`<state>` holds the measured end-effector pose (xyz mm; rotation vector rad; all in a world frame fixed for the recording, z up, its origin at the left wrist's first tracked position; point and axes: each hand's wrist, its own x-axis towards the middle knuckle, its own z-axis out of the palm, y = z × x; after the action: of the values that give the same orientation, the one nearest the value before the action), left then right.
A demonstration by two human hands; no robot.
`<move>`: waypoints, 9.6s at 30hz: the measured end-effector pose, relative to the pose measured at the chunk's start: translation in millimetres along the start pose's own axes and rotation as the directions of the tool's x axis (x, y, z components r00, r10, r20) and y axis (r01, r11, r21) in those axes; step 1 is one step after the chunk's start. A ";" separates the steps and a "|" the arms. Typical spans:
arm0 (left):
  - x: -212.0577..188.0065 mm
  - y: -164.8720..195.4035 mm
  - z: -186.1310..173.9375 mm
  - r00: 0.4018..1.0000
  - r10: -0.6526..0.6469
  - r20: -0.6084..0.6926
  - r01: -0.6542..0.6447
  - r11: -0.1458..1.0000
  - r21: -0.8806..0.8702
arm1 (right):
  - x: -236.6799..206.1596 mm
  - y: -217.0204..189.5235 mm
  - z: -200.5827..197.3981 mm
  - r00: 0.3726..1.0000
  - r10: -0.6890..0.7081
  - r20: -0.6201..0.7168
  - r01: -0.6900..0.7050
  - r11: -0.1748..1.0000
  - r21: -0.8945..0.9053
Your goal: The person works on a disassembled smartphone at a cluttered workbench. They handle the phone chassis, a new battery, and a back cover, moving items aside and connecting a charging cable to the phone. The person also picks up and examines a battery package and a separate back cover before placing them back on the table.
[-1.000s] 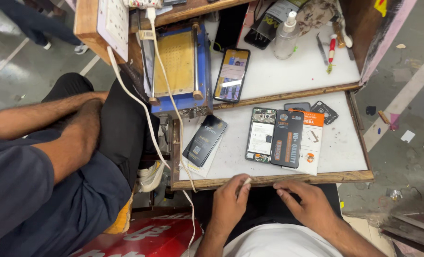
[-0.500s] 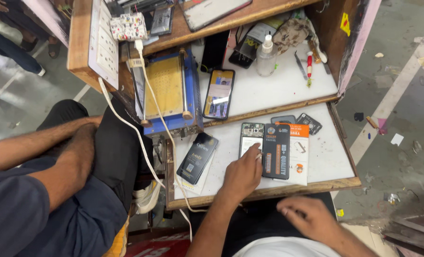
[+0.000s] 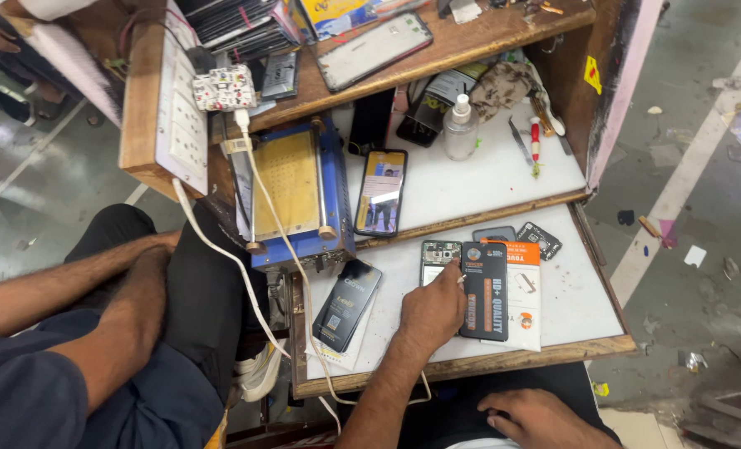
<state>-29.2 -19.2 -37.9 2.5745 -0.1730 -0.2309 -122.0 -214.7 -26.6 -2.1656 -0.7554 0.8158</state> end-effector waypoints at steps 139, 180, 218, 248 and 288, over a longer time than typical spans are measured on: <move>-99.5 -36.9 12.0 0.917 -0.314 -0.245 0.175 0.871 -0.460 | 188.4 -111.1 -122.8 0.905 0.408 0.120 -0.378 0.901 -0.212; -102.0 -19.7 71.7 0.800 -0.045 -0.598 0.077 0.997 0.027 | 169.2 -53.9 -118.5 0.916 -0.168 -0.364 -0.073 0.822 -0.564; -30.8 -17.6 -2.3 0.987 -0.154 -0.052 0.158 0.985 0.074 | 26.9 70.4 -21.7 0.800 -0.139 -0.584 -0.175 0.877 -0.448; 19.1 -48.5 24.7 0.956 0.284 -0.068 -0.259 0.931 0.256 | 30.6 69.0 -22.7 0.816 -0.167 -0.553 -0.163 0.852 -0.498; 26.9 -57.8 35.4 0.986 -0.161 0.042 -0.021 -0.372 -0.928 | 32.2 79.5 -23.7 0.815 -0.131 -0.564 -0.155 0.889 -0.431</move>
<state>-5.6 7.0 -101.7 0.6483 0.2250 -0.1333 -63.1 -248.3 -84.2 -2.6398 -0.6461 -0.0824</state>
